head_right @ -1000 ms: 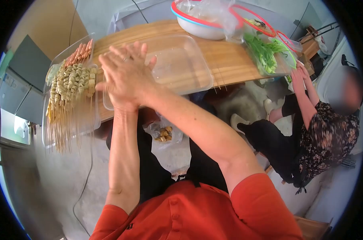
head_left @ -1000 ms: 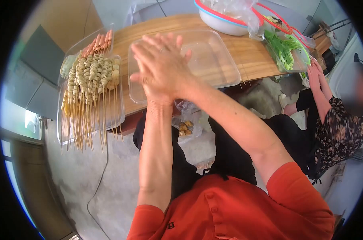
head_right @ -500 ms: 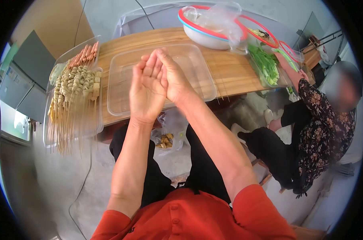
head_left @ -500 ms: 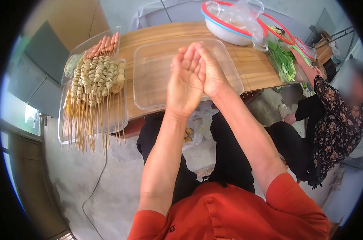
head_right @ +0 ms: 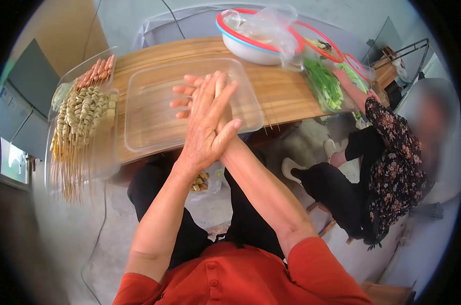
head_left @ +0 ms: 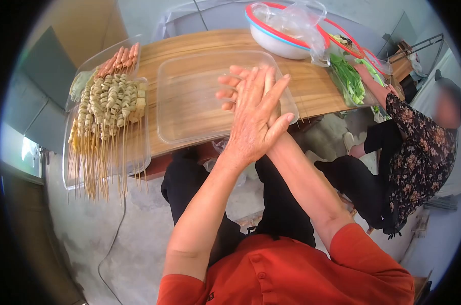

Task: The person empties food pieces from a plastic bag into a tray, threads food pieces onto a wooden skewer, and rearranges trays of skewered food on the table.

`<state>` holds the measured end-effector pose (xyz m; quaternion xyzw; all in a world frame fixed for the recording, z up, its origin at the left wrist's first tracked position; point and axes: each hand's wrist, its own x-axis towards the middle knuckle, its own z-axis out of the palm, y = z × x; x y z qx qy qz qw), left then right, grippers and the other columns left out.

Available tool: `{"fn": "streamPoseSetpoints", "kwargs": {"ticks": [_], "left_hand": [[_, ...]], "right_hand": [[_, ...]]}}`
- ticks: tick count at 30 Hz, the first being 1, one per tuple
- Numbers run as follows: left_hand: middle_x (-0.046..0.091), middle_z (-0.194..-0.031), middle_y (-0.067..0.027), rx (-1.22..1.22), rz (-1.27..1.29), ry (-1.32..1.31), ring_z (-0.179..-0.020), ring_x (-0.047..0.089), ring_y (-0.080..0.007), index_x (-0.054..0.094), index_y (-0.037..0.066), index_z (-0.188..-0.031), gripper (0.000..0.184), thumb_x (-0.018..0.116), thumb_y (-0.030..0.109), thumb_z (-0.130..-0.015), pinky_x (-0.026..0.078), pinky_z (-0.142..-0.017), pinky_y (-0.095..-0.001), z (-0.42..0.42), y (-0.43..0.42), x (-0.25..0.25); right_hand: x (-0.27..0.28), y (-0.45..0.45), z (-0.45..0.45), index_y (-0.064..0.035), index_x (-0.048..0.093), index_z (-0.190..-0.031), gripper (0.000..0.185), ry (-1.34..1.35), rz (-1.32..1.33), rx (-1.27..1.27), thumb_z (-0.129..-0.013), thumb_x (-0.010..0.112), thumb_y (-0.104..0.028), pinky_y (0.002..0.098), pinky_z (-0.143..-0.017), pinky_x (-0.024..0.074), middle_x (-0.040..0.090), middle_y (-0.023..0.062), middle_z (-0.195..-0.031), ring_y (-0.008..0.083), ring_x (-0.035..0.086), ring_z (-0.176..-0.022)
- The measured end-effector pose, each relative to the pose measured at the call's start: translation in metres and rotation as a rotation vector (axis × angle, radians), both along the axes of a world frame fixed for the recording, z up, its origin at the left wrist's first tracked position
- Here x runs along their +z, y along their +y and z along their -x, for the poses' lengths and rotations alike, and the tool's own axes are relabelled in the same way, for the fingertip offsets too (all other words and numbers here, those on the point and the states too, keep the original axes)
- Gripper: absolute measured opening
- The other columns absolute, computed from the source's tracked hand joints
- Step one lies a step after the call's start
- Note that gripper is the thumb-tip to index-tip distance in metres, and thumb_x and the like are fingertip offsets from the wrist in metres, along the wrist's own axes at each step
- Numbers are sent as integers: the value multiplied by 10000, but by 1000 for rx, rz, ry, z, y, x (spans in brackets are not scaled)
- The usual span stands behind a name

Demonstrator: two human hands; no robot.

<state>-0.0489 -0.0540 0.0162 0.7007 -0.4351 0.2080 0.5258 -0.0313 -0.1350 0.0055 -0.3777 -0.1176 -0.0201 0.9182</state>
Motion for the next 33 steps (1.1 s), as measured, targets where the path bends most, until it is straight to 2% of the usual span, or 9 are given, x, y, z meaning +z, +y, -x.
{"fn": "streamPoseSetpoints", "kwargs": {"ticks": [2, 4, 11, 13, 17, 20, 25, 28, 33], "left_hand": [[315, -1498, -248, 20, 12, 21, -1411, 226, -439, 417, 92, -1429, 660, 635, 344, -859, 167, -1136, -534, -3, 4, -1], [323, -1498, -239, 32, 27, 39, -1412, 223, -441, 399, 94, -1443, 686, 633, 368, -858, 148, -1137, -554, -9, 4, -3], [272, -1497, -282, -32, 106, 43, -1411, 197, -473, 342, 97, -1469, 835, 713, 399, -784, 139, -1130, -595, 7, -10, -8], [205, -1516, -303, -32, 28, -32, -1425, 159, -471, 335, 63, -1462, 837, 651, 498, -821, 137, -1143, -567, 22, -9, 2], [184, -1524, -300, -108, -2, 4, -1428, 157, -465, 328, 65, -1467, 815, 620, 502, -845, 128, -1140, -586, 30, -6, 4], [208, -1529, -272, -81, 32, 56, -1437, 157, -440, 316, 70, -1477, 774, 580, 485, -879, 109, -1144, -583, 25, -3, 3], [239, -1541, -228, -13, 283, 227, -1447, 169, -399, 310, 65, -1485, 804, 369, 637, -923, 87, -1148, -565, -18, -3, -2], [223, -1551, -226, 27, 423, 319, -1456, 140, -396, 299, 55, -1489, 842, 335, 669, -914, 78, -1144, -572, -25, 14, 5], [221, -1553, -217, -45, 178, -65, -1453, 133, -408, 310, 69, -1487, 931, 412, 727, -837, 41, -1131, -617, 33, -7, 10]], "right_hand": [[9, 16, 11, -68, 470, -1331, 697, 85, 57, -132, -959, 326, -640, 440, -803, 534, 558, 197, -1242, 337, 596, -1065], [8, 24, 17, -73, 389, -1405, 720, 114, 218, -217, -965, 299, -636, 536, -958, 468, 419, 218, -1409, 378, 455, -1279], [-10, -17, 1, -59, 346, -1436, 758, 94, -7, 136, -964, 264, -646, 554, -1022, 411, 379, 213, -1457, 382, 408, -1322], [23, -18, 8, -19, 246, -1467, 794, 17, 264, -233, -971, 256, -639, 520, -1045, 393, 353, 227, -1471, 369, 406, -1326], [39, -17, 13, 3, 236, -1465, 799, 13, 201, -248, -978, 240, -629, 517, -1062, 376, 351, 230, -1474, 367, 370, -1353], [29, -8, 13, -31, 248, -1487, 811, 61, 152, -249, -966, 207, -651, 526, -1131, 270, 237, 198, -1551, 360, 232, -1432], [23, 52, 55, -28, 145, -1517, 793, 1, 326, -270, -989, 254, -609, 439, -1181, 139, 158, 127, -1590, 259, 162, -1465], [23, 61, 76, -48, 80, -1533, 875, 14, 531, -232, -947, 243, -678, 512, -1177, 95, 95, 134, -1605, 266, 101, -1483], [55, 3, 44, -26, 96, -1526, 893, -161, 555, -377, -943, 231, -688, 516, -1175, 114, 108, 149, -1600, 300, 106, -1478]]}}
